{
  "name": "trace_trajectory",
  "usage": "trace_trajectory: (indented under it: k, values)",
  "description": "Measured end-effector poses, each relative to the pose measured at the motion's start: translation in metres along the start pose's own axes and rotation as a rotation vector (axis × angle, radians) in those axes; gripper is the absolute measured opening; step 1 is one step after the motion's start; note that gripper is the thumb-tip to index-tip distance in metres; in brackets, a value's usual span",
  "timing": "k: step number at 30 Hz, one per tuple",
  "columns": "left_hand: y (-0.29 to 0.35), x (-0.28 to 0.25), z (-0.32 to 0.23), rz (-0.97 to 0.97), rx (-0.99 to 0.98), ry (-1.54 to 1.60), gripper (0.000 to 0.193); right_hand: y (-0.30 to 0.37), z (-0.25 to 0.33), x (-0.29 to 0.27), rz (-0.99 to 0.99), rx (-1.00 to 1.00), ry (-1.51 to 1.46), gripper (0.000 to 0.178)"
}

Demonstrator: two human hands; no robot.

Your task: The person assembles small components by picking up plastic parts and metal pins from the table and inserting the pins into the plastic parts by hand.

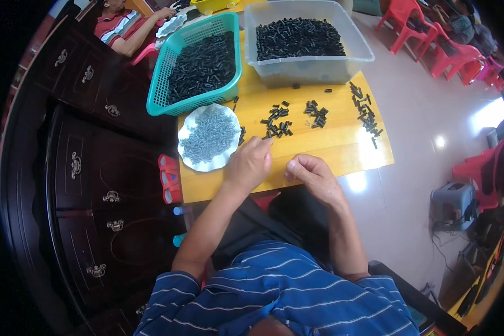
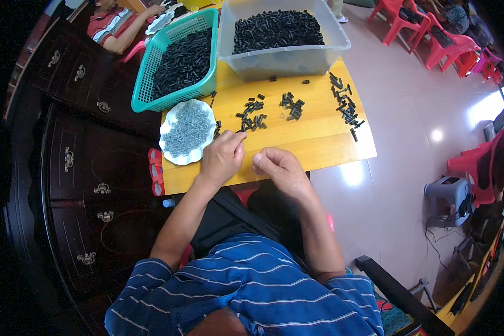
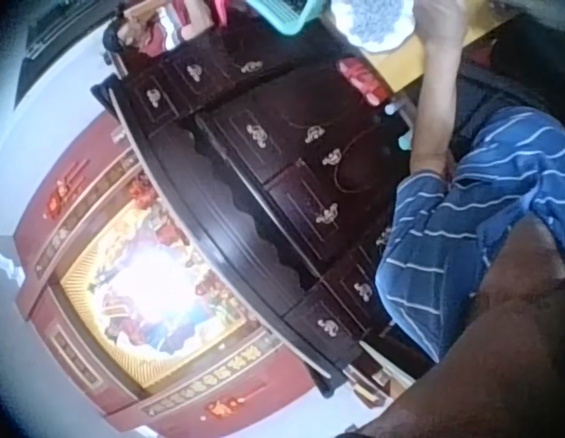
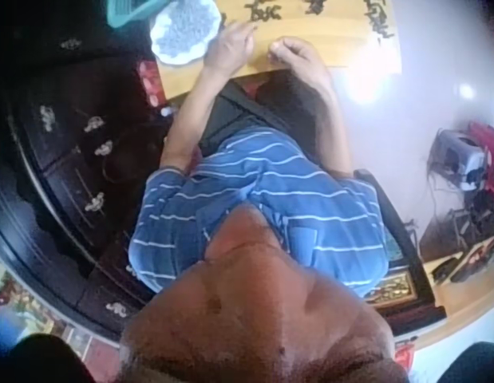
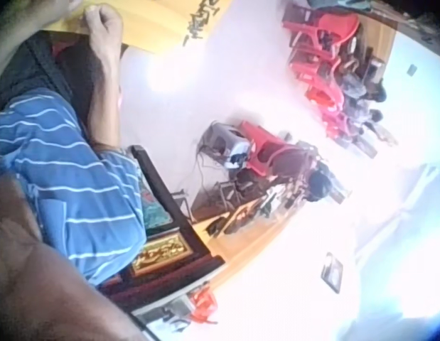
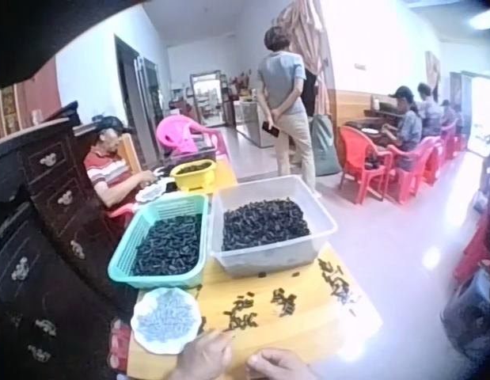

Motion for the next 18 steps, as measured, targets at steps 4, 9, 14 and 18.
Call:
trace_trajectory:
  k: [4, 9, 14, 18]
  values:
    - [0.0071, 0.0032, -0.0018, -0.005, 0.0, 0.039, 0.025, -0.0008, -0.0007, -0.0031, -0.015, -0.015, 0.012, 0.035]
    - [0.0076, -0.0017, -0.0018, -0.036, -0.028, 0.131, 0.022, -0.0003, 0.0022, -0.0083, -0.062, 0.002, 0.048, 0.036]
    - [0.0022, -0.0018, -0.0058, -0.011, -0.023, 0.111, 0.026, -0.0018, -0.0017, -0.0101, -0.052, -0.022, 0.045, 0.036]
    - [0.0011, 0.0053, -0.0009, 0.011, -0.031, 0.057, 0.027, -0.0014, -0.0015, -0.0105, -0.059, -0.021, 0.039, 0.036]
Point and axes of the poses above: each hand's wrist, its own y-axis away from the middle knuckle, its own x-axis out of the palm, z = x × y, the point moved 9 cm from there along -y, towards the middle knuckle, and after that the axes turned 1 degree about -x, right-handed, at the moved point
